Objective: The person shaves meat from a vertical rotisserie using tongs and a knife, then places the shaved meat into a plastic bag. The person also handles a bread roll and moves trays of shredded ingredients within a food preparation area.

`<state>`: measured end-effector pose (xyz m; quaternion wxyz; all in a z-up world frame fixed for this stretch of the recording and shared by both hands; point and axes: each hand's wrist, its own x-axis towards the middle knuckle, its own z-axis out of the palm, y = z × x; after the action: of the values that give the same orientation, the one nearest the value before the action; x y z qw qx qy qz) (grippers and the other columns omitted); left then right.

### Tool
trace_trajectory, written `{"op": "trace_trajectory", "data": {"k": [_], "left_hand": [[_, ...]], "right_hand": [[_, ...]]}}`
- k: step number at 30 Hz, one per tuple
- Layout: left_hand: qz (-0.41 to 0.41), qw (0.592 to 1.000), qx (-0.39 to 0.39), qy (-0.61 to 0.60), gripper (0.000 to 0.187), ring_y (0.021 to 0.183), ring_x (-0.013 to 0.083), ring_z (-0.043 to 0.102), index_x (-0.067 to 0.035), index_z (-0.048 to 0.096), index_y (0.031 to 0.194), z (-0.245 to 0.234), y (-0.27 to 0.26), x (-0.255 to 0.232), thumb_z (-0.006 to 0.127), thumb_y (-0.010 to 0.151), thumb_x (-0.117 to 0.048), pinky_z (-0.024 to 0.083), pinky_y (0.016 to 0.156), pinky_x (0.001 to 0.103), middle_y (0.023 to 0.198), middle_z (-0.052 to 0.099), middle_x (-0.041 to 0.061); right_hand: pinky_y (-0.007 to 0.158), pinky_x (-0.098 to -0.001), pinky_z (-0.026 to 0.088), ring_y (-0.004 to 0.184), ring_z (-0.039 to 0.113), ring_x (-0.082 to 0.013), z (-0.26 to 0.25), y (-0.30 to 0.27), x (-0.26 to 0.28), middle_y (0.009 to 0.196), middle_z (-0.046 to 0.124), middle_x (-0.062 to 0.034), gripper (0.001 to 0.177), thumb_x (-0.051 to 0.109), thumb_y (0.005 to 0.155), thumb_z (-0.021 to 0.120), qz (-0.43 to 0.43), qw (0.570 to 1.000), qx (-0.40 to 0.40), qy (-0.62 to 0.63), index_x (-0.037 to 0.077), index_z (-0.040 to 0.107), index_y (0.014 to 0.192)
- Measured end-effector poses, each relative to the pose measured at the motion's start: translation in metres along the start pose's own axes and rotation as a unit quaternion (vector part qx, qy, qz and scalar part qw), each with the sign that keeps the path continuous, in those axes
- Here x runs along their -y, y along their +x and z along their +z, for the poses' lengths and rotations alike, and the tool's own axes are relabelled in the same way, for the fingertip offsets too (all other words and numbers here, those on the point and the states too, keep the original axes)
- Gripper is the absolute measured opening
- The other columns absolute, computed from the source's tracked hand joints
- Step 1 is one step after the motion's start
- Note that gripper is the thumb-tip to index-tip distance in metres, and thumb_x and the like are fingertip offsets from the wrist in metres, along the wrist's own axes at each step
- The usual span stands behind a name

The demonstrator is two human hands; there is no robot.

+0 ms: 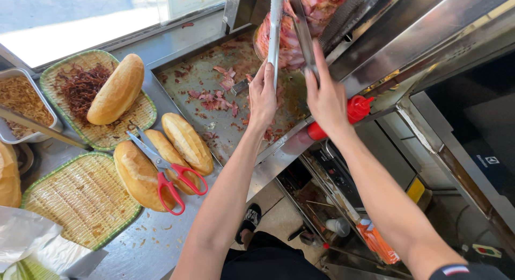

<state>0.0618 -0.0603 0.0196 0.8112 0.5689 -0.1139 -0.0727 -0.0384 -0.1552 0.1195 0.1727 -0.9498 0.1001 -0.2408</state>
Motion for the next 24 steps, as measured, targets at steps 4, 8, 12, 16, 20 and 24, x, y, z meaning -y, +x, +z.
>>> {"op": "trace_trajectory", "data": {"k": [4, 8, 12, 16, 20, 24], "left_hand": [[-0.111, 0.991, 0.032, -0.072, 0.052, 0.048, 0.0061, 0.045, -0.011, 0.054, 0.149, -0.006, 0.003, -0.005, 0.043, 0.106, -0.04, 0.039, 0.04, 0.028, 0.061, 0.046, -0.003], [-0.11, 0.988, 0.031, -0.103, 0.051, 0.045, 0.0066, 0.042, -0.009, 0.057, 0.145, 0.005, -0.007, -0.011, 0.043, 0.106, -0.04, 0.035, 0.039, 0.029, 0.06, 0.045, -0.002], [-0.037, 0.997, -0.01, -0.066, 0.052, 0.058, 0.0042, 0.041, -0.006, 0.057, 0.148, -0.006, -0.019, 0.003, 0.044, 0.11, -0.04, 0.035, 0.048, 0.027, 0.069, 0.046, -0.004], [-0.077, 0.996, -0.042, -0.027, 0.052, 0.057, 0.0051, 0.039, -0.005, 0.059, 0.144, -0.011, -0.017, 0.023, 0.043, 0.109, -0.039, 0.035, 0.049, 0.027, 0.067, 0.043, -0.004], [-0.044, 0.997, -0.059, 0.024, 0.048, 0.062, 0.0059, 0.044, -0.004, 0.06, 0.141, -0.008, -0.014, 0.033, 0.046, 0.111, -0.039, 0.04, 0.054, 0.029, 0.07, 0.047, -0.004], [-0.067, 0.996, -0.057, -0.002, 0.047, 0.057, 0.007, 0.045, -0.006, 0.063, 0.136, -0.004, -0.011, 0.032, 0.044, 0.108, -0.039, 0.04, 0.05, 0.031, 0.065, 0.047, -0.002]], "right_hand": [[0.065, -0.0476, 0.055, 0.075, 0.071, -0.0424, -0.021, -0.088, 0.001, 0.087, 0.07, -0.0274, 0.063, 0.02, 0.108, 0.057, 0.014, 1.0, 0.005, -0.023, 0.02, 0.029, 0.164], [0.064, -0.0495, 0.054, 0.074, 0.072, -0.042, 0.002, -0.042, -0.023, 0.08, 0.068, -0.0274, 0.061, 0.022, 0.108, 0.058, 0.066, 0.997, 0.027, -0.007, 0.024, 0.031, 0.162], [0.065, -0.0492, 0.054, 0.084, 0.07, -0.0453, 0.032, 0.014, -0.027, 0.102, 0.072, -0.0278, 0.058, 0.019, 0.113, 0.056, -0.044, 0.998, 0.002, 0.044, 0.026, 0.029, 0.163], [0.067, -0.0492, 0.055, 0.078, 0.073, -0.042, 0.009, -0.079, -0.024, 0.087, 0.07, -0.0278, 0.062, 0.022, 0.11, 0.056, 0.063, 0.997, 0.034, 0.007, 0.025, 0.028, 0.165], [0.063, -0.0483, 0.056, 0.071, 0.071, -0.0417, -0.003, -0.119, -0.031, 0.088, 0.073, -0.0256, 0.065, 0.022, 0.105, 0.058, 0.056, 0.997, 0.041, -0.042, 0.02, 0.028, 0.163], [0.062, -0.0512, 0.05, 0.075, 0.068, -0.0469, 0.03, -0.021, -0.037, 0.076, 0.067, -0.0267, 0.06, 0.024, 0.11, 0.06, 0.025, 0.999, 0.027, -0.017, 0.026, 0.032, 0.163]]}}
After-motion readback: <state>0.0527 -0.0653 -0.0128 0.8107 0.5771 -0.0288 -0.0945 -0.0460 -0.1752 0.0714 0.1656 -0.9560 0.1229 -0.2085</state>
